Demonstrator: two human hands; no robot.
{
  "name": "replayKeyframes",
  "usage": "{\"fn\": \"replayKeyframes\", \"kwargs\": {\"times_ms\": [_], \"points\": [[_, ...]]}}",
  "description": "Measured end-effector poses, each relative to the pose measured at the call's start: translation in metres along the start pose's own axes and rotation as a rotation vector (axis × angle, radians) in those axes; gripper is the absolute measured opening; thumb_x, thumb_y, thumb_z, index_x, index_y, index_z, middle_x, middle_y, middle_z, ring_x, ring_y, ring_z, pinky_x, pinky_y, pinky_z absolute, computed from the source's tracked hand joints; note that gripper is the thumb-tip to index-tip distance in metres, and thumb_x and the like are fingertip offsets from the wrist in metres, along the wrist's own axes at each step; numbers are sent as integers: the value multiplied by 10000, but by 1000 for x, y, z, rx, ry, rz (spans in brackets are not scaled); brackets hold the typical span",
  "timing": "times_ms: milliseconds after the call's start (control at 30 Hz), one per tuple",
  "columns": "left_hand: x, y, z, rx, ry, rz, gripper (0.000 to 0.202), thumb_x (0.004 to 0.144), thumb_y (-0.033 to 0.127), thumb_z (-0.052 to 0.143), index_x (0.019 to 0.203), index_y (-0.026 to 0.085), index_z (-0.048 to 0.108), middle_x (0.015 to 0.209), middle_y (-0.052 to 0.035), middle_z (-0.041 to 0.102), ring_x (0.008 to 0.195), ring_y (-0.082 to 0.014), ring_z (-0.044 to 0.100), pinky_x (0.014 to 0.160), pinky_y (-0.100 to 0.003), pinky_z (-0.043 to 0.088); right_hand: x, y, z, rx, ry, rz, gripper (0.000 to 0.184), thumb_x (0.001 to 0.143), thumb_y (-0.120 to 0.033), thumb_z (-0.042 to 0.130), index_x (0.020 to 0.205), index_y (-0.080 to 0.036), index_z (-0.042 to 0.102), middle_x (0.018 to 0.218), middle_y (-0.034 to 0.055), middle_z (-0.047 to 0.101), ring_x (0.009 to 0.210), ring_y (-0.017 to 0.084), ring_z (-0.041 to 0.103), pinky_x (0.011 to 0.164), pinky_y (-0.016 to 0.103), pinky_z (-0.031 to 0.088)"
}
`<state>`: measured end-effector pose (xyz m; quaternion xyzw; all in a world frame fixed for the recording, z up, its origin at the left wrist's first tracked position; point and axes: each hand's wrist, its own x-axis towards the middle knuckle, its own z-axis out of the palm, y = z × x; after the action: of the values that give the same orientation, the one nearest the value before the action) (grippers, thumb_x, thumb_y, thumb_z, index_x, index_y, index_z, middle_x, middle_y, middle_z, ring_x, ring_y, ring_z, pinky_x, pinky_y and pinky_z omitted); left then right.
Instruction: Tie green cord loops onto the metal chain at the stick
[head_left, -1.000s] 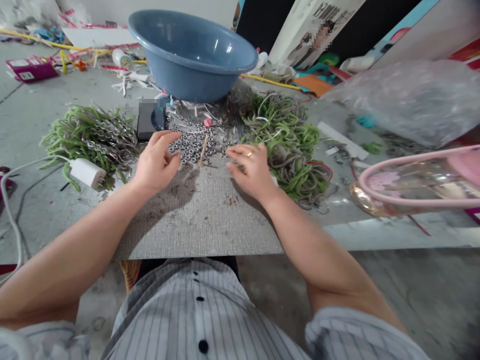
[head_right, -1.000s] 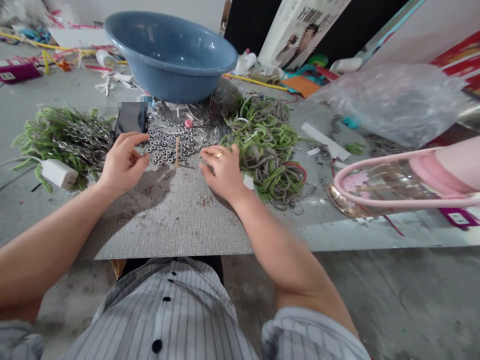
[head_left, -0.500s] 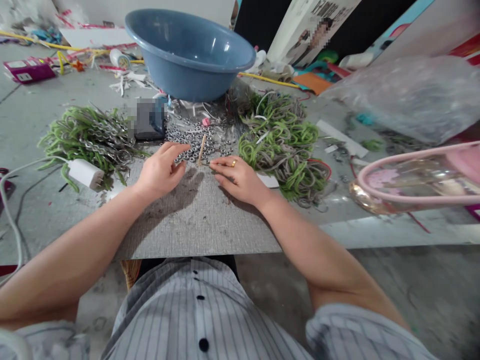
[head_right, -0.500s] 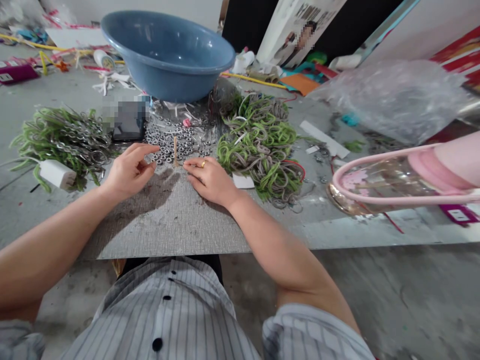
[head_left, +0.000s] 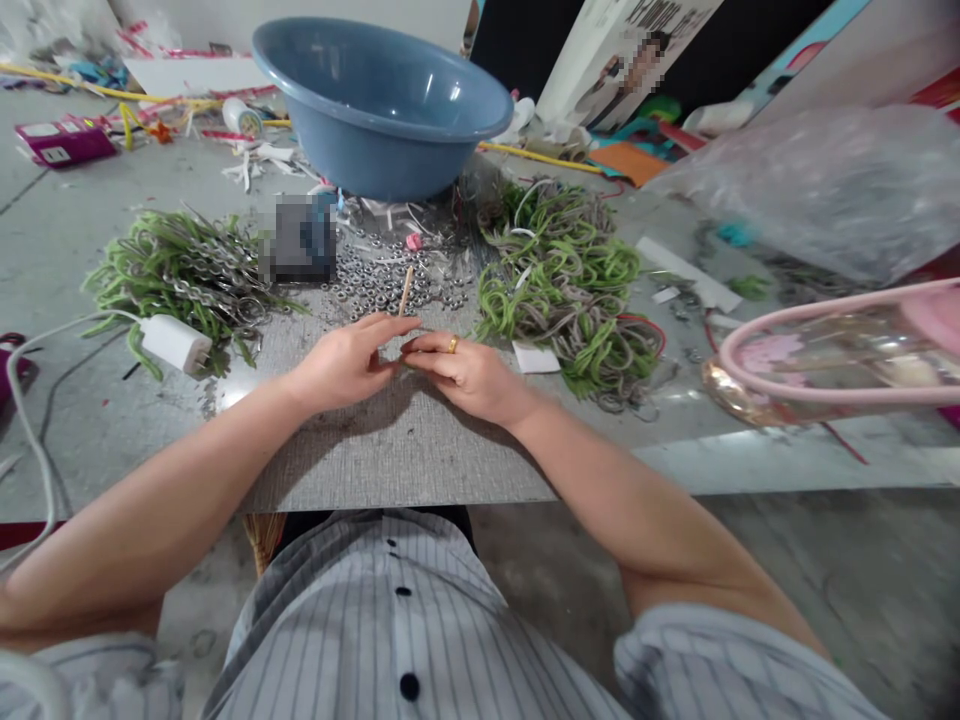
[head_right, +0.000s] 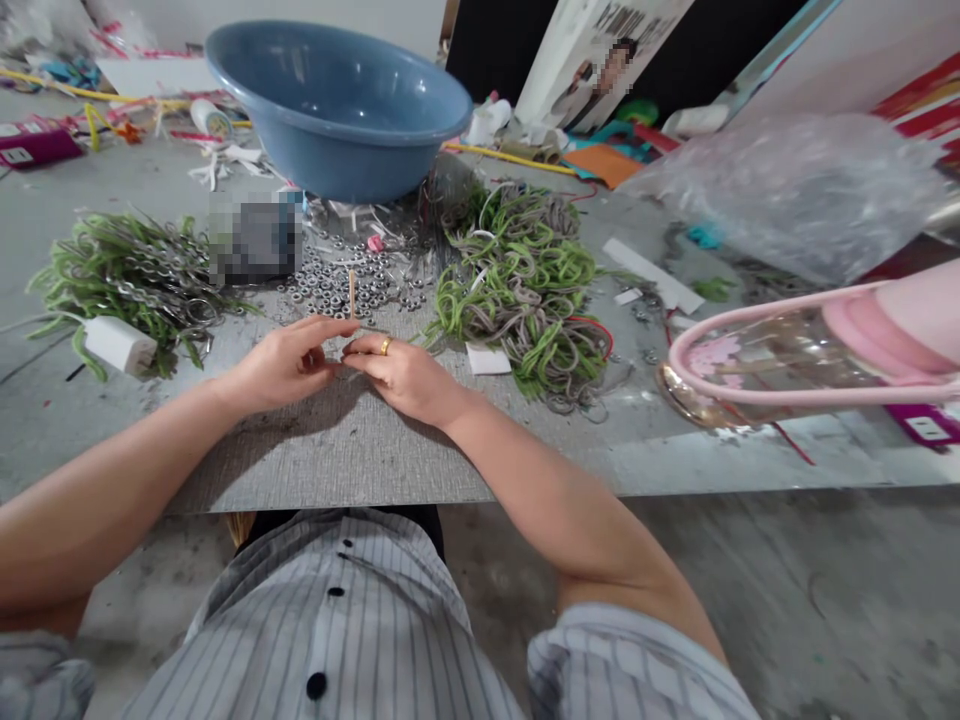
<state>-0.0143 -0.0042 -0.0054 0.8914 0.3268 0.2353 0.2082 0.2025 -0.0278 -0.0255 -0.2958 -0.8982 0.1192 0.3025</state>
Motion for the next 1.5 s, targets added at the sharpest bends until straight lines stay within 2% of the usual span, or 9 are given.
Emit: {"fn": "replayKeyframes", "kwargs": {"times_ms": [267,400,633,833,1067,1200,1333,1433,1500], "points": [[0,1,-1,-72,-7,-10,496,792,247,584,1282,172,570,1182,-121,640,635,-86,587,607,-235,503,-1,3,-1,0,121,-4,326,899,-97,423,1046,-209,691,1078,77,708,1030,168,675,900,339,565],[1,11,2,-280,-54,-105,583,781,217,595,1356,178,509,1177,-115,654,695,-102,619,600,-219,518,0,-2,0,36,133,-16,302,930,-138,414,1017,-220,690,1043,62,715,1008,156,681,888,316,567],[5,16,6,-705,-109,-308,572,814,167,559,1378,189,468,1172,-121,647,611,-84,639,571,-251,569,0,-5,6,51,169,26,273,946,-200,430,1034,-266,680,1103,61,691,1054,179,659,910,383,563],[9,15,4,-858,-161,-364,365,824,184,599,1183,137,562,756,-28,653,557,-107,624,528,-246,552,3,-10,10,-1,263,17,274,952,-227,416,1097,-301,637,1121,53,662,1046,168,639,894,365,561],[9,13,6,-744,-171,-361,69,838,224,584,822,157,595,550,30,571,472,-89,567,476,-214,498,3,-12,11,-60,233,65,307,958,-228,385,1166,-310,595,1258,65,591,1148,193,583,924,387,539],[7,7,2,-568,-69,-390,227,856,306,558,683,160,575,536,15,563,446,-87,535,450,-217,445,3,-5,8,-63,202,94,323,974,-299,395,1251,-269,559,1276,97,574,1184,211,564,966,403,513],[7,4,-9,-589,141,-410,202,885,345,513,810,175,593,649,-17,621,519,-102,548,482,-249,466,1,15,-1,-82,110,200,400,970,-412,411,1267,-200,575,1226,134,620,1114,232,611,912,388,526],[8,1,-19,-666,339,-393,203,892,292,473,726,185,520,969,-71,694,773,-131,633,676,-325,543,-2,33,-9,-165,46,297,354,958,-370,426,1130,-191,678,1047,105,714,973,237,665,852,390,530],[9,-5,-25,-691,444,-388,226,896,242,422,676,196,442,1056,-68,694,983,-150,625,867,-383,522,-5,45,-15,-239,51,377,316,933,-312,454,1094,-206,705,992,83,737,937,237,676,838,393,525]]}}
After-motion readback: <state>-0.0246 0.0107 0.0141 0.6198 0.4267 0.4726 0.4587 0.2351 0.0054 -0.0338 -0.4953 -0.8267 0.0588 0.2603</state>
